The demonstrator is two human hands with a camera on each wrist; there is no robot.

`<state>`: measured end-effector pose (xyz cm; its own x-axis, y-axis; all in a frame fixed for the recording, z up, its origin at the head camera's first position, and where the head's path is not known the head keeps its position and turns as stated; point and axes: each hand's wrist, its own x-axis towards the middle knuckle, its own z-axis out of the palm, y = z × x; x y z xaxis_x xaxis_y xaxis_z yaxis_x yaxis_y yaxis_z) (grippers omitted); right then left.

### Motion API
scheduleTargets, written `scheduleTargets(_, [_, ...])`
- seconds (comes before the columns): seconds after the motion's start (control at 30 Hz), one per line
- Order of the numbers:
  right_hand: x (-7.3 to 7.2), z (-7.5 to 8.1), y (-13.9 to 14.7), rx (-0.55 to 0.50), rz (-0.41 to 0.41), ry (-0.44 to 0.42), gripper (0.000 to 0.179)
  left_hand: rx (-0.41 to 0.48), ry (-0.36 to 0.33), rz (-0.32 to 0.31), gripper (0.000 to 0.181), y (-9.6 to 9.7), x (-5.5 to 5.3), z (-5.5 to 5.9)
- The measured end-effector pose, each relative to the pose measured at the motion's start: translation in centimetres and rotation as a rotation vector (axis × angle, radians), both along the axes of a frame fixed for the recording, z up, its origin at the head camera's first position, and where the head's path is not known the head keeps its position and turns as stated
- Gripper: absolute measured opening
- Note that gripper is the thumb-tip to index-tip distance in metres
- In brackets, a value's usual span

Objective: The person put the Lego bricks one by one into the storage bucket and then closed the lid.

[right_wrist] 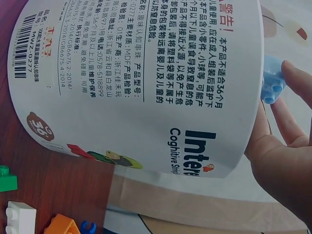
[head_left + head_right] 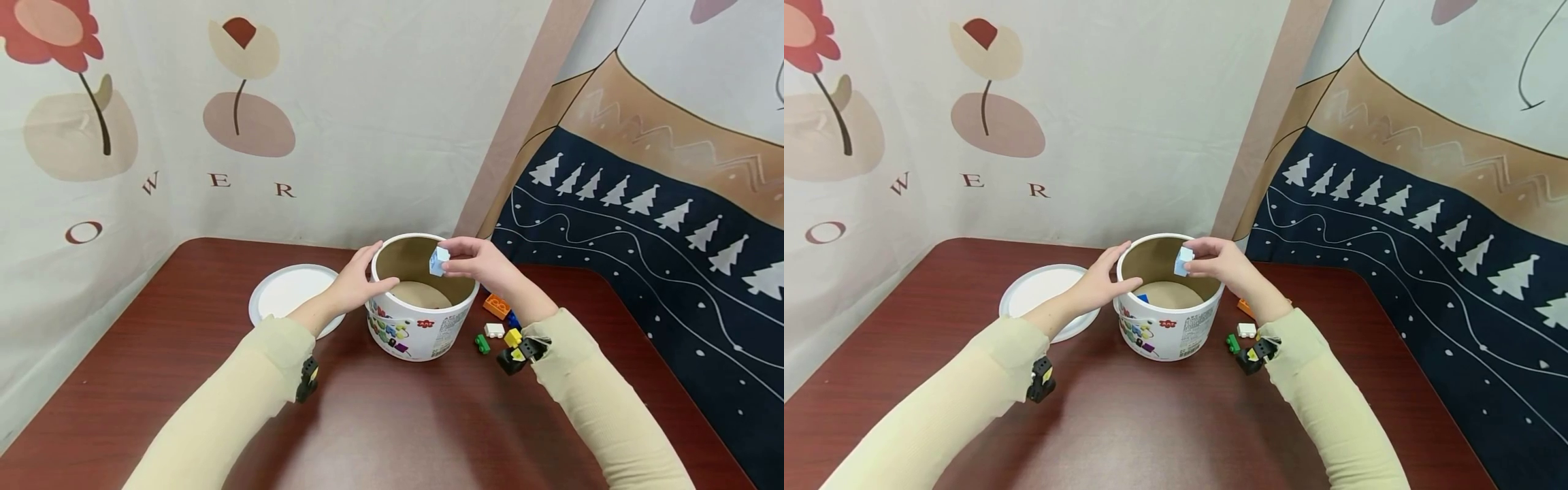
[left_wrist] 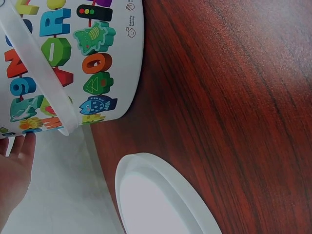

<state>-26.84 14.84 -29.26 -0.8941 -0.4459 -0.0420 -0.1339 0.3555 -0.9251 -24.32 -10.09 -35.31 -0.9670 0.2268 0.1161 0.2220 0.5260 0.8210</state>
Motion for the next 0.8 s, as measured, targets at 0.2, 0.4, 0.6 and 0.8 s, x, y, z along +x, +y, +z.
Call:
scheduleTargets(0.2, [0.1, 0.3, 0.7, -0.046, 0.017, -0.021, 0.048, 0.003, -0.002, 0.000, 0.083, 0.0, 0.0, -0.1])
scheduleTargets(0.4, [0.5, 0.9, 3.0, -0.054, -0.023, -0.005, 0.048, 0.004, -0.006, -0.001, 0.083, 0.0, 0.0, 0.0])
scheduleTargets(0.6, [1.0, 0.4, 7.3, -0.018, -0.083, 0.016, 0.047, 0.002, -0.005, -0.001, 0.084, 0.0, 0.1, 0.1])
scheduleTargets(0.8, [1.7, -2.0, 11.9, 0.067, -0.148, -0.011, 0.053, 0.004, -0.016, -0.003, 0.085, 0.0, 0.0, 0.0])
